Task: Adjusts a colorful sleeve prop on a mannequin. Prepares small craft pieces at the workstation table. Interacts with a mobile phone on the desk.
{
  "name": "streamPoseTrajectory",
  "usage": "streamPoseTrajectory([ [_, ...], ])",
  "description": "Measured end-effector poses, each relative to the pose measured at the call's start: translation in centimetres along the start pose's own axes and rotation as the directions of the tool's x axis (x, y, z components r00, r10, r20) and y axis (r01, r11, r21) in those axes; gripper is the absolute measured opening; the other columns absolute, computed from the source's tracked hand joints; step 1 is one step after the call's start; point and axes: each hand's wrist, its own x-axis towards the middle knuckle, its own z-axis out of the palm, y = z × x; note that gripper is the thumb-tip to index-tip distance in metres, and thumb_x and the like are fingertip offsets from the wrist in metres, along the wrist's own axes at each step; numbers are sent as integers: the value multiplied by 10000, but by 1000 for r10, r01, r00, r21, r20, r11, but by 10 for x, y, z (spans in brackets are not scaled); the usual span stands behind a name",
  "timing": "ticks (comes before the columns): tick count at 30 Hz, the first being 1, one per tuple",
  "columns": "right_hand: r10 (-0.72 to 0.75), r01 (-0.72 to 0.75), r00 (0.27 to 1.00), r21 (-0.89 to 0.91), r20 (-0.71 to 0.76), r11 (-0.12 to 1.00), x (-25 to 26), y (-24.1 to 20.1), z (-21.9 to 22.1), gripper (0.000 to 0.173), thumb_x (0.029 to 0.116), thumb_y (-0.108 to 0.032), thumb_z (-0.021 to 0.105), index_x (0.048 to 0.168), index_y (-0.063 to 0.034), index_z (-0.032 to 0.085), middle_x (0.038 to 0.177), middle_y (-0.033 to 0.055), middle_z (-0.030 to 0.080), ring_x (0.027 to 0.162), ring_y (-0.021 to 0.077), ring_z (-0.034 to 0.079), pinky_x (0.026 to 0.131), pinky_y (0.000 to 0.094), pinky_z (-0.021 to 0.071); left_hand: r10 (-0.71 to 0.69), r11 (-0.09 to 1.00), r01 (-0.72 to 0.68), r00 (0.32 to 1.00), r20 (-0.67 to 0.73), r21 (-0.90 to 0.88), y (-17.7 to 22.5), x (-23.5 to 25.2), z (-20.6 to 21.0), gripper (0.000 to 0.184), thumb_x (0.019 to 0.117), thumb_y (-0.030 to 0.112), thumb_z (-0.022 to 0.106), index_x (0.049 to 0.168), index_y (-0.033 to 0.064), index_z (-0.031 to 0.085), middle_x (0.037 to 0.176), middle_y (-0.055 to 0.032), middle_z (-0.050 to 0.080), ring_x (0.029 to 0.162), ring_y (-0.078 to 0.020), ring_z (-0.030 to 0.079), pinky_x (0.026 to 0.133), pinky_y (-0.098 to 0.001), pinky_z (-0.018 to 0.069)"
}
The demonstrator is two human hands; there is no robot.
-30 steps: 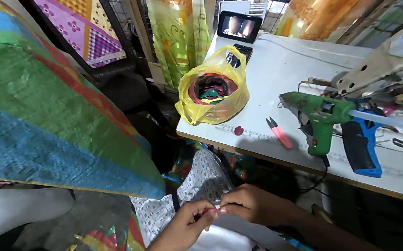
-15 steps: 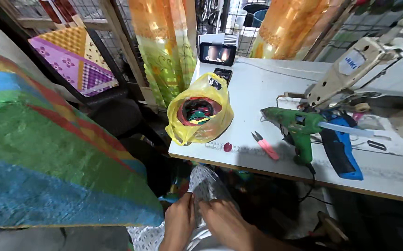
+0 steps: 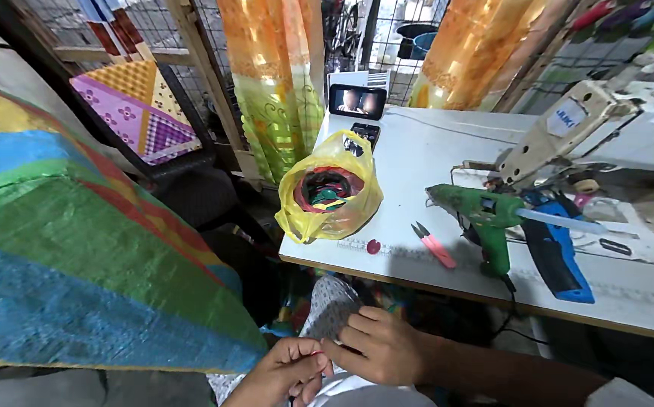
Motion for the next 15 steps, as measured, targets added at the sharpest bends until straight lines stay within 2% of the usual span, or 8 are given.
streamPoseTrajectory([
  [3, -13, 12, 998, 14, 63, 1000, 1, 0, -8, 201, 1026, -118, 498, 962, -126, 689, 636, 7, 507, 531, 158, 481, 475, 278, 377, -62, 997, 62, 998, -3, 37, 9, -3, 6, 198, 1049, 212, 547, 955, 184, 719, 644, 156, 573, 525, 71, 484, 492, -102, 398],
  [5, 9, -21, 992, 98, 124, 995, 0, -4, -14, 197, 998, -126, 511, 951, -138, 702, 624, 10, 531, 510, 168, 520, 447, 291, 412, -31, 973, 31, 1000, -5, 228, 13, -7, 10, 177, 1052, 188, 545, 977, 138, 698, 680, 141, 589, 575, 65, 526, 540, -115, 440],
  [7, 55, -95, 982, 217, 182, 971, -2, -10, -18, 187, 980, -144, 522, 932, -144, 703, 617, 16, 549, 500, 176, 555, 425, 311, 439, 63, 856, -54, 998, 0, 514, 17, -11, 17, 213, 1054, 164, 547, 989, 15, 685, 690, 51, 600, 598, 30, 550, 573, -143, 470],
  [9, 122, -218, 961, 411, 248, 885, -2, -14, -23, 215, 1017, -178, 512, 916, -129, 696, 625, 28, 591, 516, 180, 603, 432, 341, 478, 179, 625, -147, 983, 43, 767, 22, -16, 28, 259, 1056, 152, 541, 983, -36, 703, 703, -60, 638, 604, -66, 587, 592, -217, 501],
  [11, 187, -424, 898, 674, 397, 605, 1, -11, -37, 254, 1040, -152, 516, 950, -41, 726, 690, 83, 670, 590, 180, 646, 524, 350, 511, 316, 291, -207, 942, 111, 934, 28, -24, 39, 252, 1048, 131, 537, 983, -18, 729, 804, -126, 725, 708, -204, 700, 690, -361, 567],
  [13, 273, -660, 744, 733, 610, 161, 0, 7, -60, 292, 1067, -183, 489, 1020, -21, 727, 802, 16, 664, 662, 28, 557, 621, 197, 463, 474, 34, -181, 869, 143, 983, 36, -40, 41, 245, 1035, 127, 528, 971, 12, 734, 800, -115, 732, 717, -232, 694, 717, -384, 535],
  [14, 369, -693, 676, 720, 638, 24, -6, 16, -67, 287, 1065, -260, 485, 1005, -102, 718, 773, -97, 621, 623, -64, 497, 574, 127, 412, 547, 6, -161, 827, 132, 987, 43, -50, 40, 237, 1039, 133, 536, 979, 13, 732, 783, -119, 720, 714, -228, 669, 731, -363, 511],
  [15, 491, -697, 631, 717, 600, 21, -12, 24, -75, 269, 1068, -260, 479, 1011, -130, 708, 784, -136, 609, 625, -92, 485, 570, 109, 407, 602, 51, -156, 793, 94, 986, 51, -58, 39, 232, 1047, 138, 546, 996, 2, 728, 788, -137, 712, 729, -220, 648, 752, -337, 491],
])
